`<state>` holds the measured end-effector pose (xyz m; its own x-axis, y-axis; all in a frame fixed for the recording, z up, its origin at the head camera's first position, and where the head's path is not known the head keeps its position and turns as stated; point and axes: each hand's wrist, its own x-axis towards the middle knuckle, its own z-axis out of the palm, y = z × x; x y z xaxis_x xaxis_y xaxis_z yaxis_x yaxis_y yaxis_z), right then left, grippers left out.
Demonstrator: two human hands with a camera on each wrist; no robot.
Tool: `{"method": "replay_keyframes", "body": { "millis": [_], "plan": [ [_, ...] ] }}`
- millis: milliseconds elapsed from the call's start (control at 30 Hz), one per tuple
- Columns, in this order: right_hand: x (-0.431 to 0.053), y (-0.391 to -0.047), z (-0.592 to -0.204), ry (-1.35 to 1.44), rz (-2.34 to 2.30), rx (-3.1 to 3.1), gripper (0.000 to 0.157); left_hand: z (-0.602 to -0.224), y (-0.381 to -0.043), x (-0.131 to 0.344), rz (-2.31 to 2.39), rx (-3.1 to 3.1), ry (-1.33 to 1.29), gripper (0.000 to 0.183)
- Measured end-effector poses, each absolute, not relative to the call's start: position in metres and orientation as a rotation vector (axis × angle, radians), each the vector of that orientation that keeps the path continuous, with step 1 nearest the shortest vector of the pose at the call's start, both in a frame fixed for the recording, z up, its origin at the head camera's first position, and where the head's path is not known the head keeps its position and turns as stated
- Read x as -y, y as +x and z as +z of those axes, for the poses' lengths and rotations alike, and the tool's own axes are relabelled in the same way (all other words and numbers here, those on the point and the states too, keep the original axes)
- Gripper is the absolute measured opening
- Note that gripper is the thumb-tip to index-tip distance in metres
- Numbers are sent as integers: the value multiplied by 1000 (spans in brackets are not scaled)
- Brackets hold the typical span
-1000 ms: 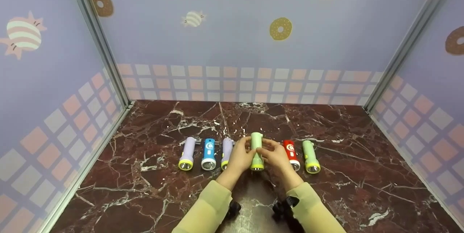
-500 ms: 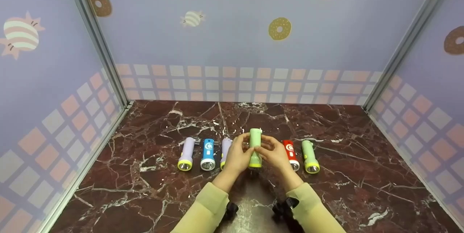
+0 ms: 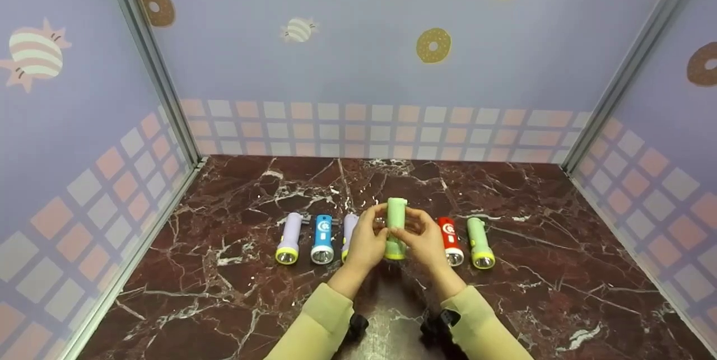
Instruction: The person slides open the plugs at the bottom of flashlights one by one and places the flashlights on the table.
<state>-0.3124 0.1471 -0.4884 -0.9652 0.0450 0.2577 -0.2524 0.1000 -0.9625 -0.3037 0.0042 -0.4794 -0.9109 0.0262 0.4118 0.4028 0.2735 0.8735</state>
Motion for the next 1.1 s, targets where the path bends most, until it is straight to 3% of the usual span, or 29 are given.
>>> {"method": "replay_keyframes", "body": {
  "millis": [600,1100],
  "plan": [
    [-140,-307,-489,230,1962,2076,52,-473,-307,5,-1645,2114,-395,28],
    [-133,-301,-493,286,1943,2113,51,-470,-310,15,-1713,2140,-516,52]
  ]
}}
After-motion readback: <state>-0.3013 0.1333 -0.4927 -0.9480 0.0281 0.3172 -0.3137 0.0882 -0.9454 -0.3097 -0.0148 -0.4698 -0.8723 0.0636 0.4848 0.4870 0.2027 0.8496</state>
